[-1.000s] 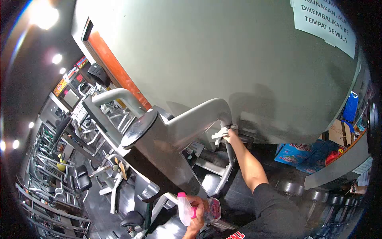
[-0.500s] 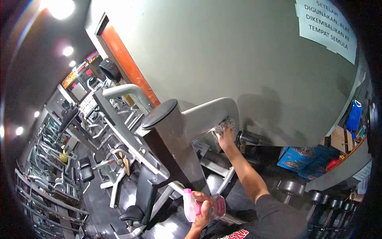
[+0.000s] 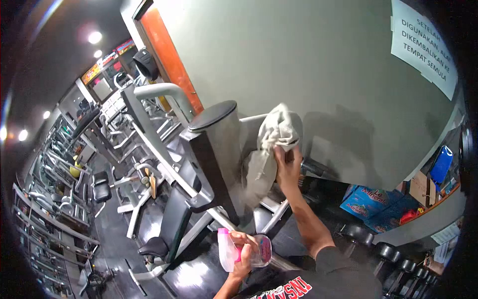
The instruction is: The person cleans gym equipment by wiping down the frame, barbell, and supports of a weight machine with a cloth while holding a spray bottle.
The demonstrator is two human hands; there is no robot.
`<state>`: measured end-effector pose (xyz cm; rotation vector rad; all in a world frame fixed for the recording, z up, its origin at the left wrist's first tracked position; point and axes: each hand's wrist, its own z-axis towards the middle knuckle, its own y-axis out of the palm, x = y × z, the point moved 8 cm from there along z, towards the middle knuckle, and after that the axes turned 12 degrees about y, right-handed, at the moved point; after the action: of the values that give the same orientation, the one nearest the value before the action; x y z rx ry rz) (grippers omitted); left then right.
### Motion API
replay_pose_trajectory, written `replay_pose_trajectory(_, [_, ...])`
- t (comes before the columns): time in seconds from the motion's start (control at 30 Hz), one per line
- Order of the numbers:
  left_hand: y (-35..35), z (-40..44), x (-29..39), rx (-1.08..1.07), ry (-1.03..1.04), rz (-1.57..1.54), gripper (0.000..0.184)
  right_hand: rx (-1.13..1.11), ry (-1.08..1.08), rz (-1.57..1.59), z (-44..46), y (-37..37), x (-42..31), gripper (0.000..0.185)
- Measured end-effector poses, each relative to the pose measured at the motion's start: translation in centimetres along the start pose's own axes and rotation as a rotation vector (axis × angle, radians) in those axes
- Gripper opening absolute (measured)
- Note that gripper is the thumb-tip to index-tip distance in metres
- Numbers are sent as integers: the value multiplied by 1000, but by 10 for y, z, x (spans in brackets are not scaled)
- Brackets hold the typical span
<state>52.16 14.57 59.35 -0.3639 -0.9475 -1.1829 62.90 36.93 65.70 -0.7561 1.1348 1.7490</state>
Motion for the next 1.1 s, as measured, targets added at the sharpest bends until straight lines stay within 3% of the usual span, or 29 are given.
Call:
replay_pose_trajectory(0.1, [-13,1,6,9,44,27,31,-75,-479,-323,8,47,-61,40])
replay_pose_trajectory(0.17, [-15,2,12,36,40,19,32,-36,-638,-398,-1,82,-81,45])
replay_pose_trajectory(0.23, [-19,3,15,44,60,32,32,-131,-685,-577,-11,118,-70,50])
replay_pose_trajectory(0.43, [-48,-13,8,109,8,-43,31,-149,-735,-580,-67,99,19,50])
replay_pose_trajectory(0.6, [-63,-24,1,146,-85,-13,31,-437,-662,-632,-131,51,101,47])
replay_pose_trajectory(0.7, [-65,-29,-2,168,-95,-46,31,-503,-609,-596,-119,46,73,33])
replay_pose_trajectory(0.77, [-64,-31,-4,155,-79,-33,30,-487,-583,-520,-104,50,63,35])
replay_pose_trajectory(0.83, [-62,-31,-1,160,-57,-23,27,-120,-590,-428,-81,45,36,49])
replay_pose_trajectory(0.9, [-61,-33,-2,114,-71,125,26,-341,-413,-530,-49,86,9,53])
replay_pose_trajectory(0.97, [-63,-34,0,136,-80,148,29,-331,-475,-626,-31,134,-38,58])
replay_pose_trajectory(1.0, [-62,-34,1,103,-68,191,30,-236,-715,-651,-41,147,-64,58])
replay_pose_trajectory(1.1, [-65,-31,1,86,-67,232,32,-215,-760,-549,-54,134,-25,51])
